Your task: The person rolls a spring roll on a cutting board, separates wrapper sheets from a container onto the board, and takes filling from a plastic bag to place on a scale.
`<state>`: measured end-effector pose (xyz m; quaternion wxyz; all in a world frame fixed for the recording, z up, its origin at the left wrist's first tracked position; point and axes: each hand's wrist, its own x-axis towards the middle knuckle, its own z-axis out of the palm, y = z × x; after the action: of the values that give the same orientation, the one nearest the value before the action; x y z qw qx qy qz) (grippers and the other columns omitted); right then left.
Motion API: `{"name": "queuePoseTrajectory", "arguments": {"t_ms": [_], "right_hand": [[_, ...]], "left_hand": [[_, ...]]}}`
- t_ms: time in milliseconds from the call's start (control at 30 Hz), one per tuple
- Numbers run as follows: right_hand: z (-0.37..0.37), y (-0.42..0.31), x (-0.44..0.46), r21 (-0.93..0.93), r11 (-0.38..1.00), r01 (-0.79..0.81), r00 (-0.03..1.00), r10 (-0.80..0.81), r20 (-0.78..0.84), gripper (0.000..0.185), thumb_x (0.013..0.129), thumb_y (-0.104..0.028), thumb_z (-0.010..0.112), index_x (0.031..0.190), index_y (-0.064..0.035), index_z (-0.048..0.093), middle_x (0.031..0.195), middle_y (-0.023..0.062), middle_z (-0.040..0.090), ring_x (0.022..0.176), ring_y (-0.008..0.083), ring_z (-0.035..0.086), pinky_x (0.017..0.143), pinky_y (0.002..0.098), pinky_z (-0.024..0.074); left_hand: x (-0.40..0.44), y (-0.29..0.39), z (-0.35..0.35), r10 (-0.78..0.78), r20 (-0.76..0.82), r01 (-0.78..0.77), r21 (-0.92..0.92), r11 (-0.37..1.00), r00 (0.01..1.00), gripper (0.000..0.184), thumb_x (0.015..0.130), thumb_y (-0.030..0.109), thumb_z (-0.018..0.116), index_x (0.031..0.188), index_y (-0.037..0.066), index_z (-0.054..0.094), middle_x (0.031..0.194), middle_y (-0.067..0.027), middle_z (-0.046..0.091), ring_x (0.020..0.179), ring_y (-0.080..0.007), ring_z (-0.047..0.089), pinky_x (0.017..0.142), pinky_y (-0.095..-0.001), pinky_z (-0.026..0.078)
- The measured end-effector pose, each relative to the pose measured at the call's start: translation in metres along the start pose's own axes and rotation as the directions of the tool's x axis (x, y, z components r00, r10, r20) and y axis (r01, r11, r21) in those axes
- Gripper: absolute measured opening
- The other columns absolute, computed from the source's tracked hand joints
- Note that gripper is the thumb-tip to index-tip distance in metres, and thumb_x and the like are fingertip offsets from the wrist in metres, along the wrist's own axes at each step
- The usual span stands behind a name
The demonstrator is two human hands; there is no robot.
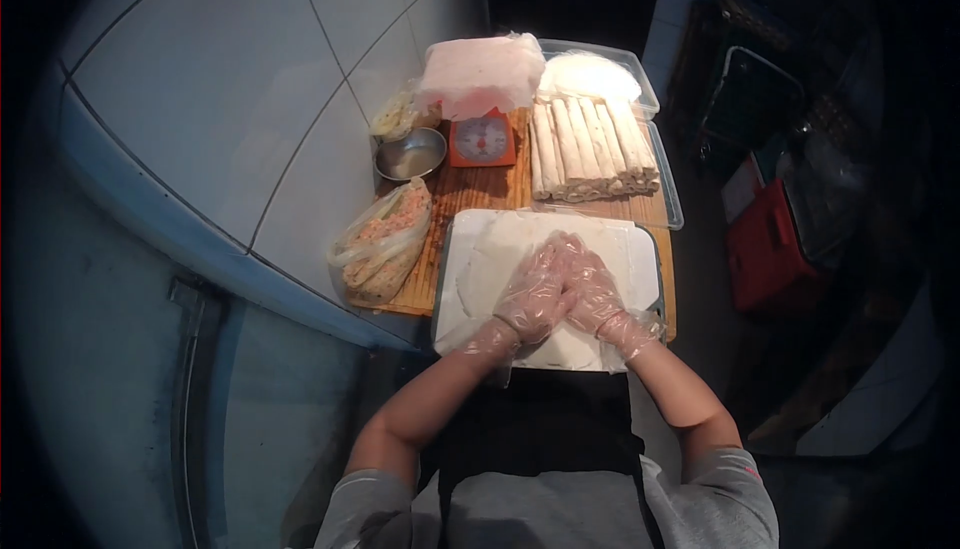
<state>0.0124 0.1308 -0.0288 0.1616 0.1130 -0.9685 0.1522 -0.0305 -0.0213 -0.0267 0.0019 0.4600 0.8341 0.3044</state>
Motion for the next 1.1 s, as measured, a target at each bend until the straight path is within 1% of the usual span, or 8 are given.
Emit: {"name": "queuePoseTrajectory", "arguments": {"t_ms": [200,400,567,733,767,900,1000,1100], "right_hand": [[-0.024,0.030,0.014,-0.125,0.980,-0.155,0.973,0.173,0.155,0.071,0.089,-0.035,0.059,0.140,0.0081,0.037,0.146,0.0276,0.038,0.137,0.0400,0.035,0.111,0.0442,0.0304],[-0.009,0.016,0.001,-0.185,0.979,-0.082,0.977,0.115,0.178,0.069,0.093,-0.037,0.055,0.146,0.0011,0.034,0.152,0.0219,0.033,0.141,0.0370,0.031,0.112,0.0477,0.0294],[-0.007,-0.033,-0.024,0.070,0.967,0.244,0.932,-0.254,0.259,0.068,0.090,-0.049,0.057,0.143,-0.0083,0.042,0.155,0.0181,0.031,0.143,0.0363,0.029,0.115,0.0501,0.0250],[-0.020,-0.064,-0.040,0.340,0.908,0.244,0.925,-0.323,0.199,0.064,0.076,-0.033,0.077,0.130,-0.0067,0.054,0.137,0.0176,0.050,0.128,0.0381,0.046,0.106,0.0452,0.0390],[-0.021,-0.066,-0.042,0.382,0.881,0.279,0.947,-0.319,0.043,0.046,0.073,-0.018,0.079,0.114,-0.0051,0.063,0.118,0.0157,0.060,0.111,0.0362,0.057,0.095,0.0428,0.0468],[-0.019,-0.053,-0.035,0.462,0.861,0.211,0.974,-0.228,-0.021,0.009,0.080,-0.010,0.069,0.082,-0.0012,0.068,0.089,0.0133,0.067,0.088,0.0333,0.064,0.078,0.0413,0.0516],[-0.015,-0.036,-0.025,0.579,0.813,-0.060,0.998,0.062,0.016,0.011,0.084,-0.012,0.067,0.082,-0.0006,0.067,0.084,0.0131,0.065,0.082,0.0302,0.064,0.074,0.0378,0.0502],[-0.014,-0.017,-0.018,0.788,0.381,-0.483,0.868,0.322,0.377,0.018,0.092,-0.018,0.063,0.086,-0.0014,0.067,0.080,0.0028,0.061,0.077,0.0161,0.057,0.070,0.0320,0.0471]], "left_hand": [[0.008,-0.038,-0.035,-0.341,0.002,0.322,0.319,0.891,0.940,0.072,0.098,0.041,0.040,0.152,-0.002,0.019,0.158,-0.0225,0.022,0.146,-0.0366,0.020,0.119,-0.0477,0.011],[-0.037,-0.053,-0.064,-0.375,0.028,0.312,0.499,0.808,0.926,0.066,0.098,0.032,0.042,0.151,-0.001,0.020,0.157,-0.0216,0.024,0.147,-0.0355,0.020,0.119,-0.0485,0.014],[-0.099,-0.049,-0.078,0.031,-0.105,-0.050,-0.178,0.983,0.994,0.032,0.084,0.009,0.070,0.115,0.002,0.064,0.129,-0.0168,0.058,0.128,-0.0362,0.050,0.110,-0.0475,0.035],[-0.109,-0.043,-0.083,0.099,-0.067,-0.108,-0.143,0.984,0.993,0.035,0.079,0.016,0.076,0.111,0.005,0.065,0.120,-0.0126,0.062,0.121,-0.0326,0.055,0.108,-0.0473,0.036],[-0.108,-0.045,-0.081,0.094,-0.073,-0.103,-0.145,0.984,0.993,0.036,0.079,0.016,0.077,0.111,0.005,0.065,0.121,-0.0126,0.062,0.121,-0.0327,0.055,0.107,-0.0474,0.037],[-0.094,-0.042,-0.084,0.152,-0.070,-0.157,-0.067,0.985,0.986,0.029,0.081,0.016,0.075,0.106,0.006,0.066,0.117,-0.0117,0.064,0.115,-0.0329,0.058,0.101,-0.0447,0.043],[-0.079,-0.049,-0.085,0.302,-0.092,-0.309,-0.074,0.948,0.949,0.017,0.084,0.014,0.070,0.098,0.005,0.067,0.103,-0.0125,0.068,0.102,-0.0331,0.063,0.089,-0.0419,0.049],[-0.068,-0.050,-0.074,0.089,-0.157,-0.104,-0.093,0.990,0.984,0.008,0.085,0.014,0.066,0.086,0.006,0.066,0.086,-0.0107,0.065,0.086,-0.0339,0.062,0.076,-0.0431,0.048]]}}
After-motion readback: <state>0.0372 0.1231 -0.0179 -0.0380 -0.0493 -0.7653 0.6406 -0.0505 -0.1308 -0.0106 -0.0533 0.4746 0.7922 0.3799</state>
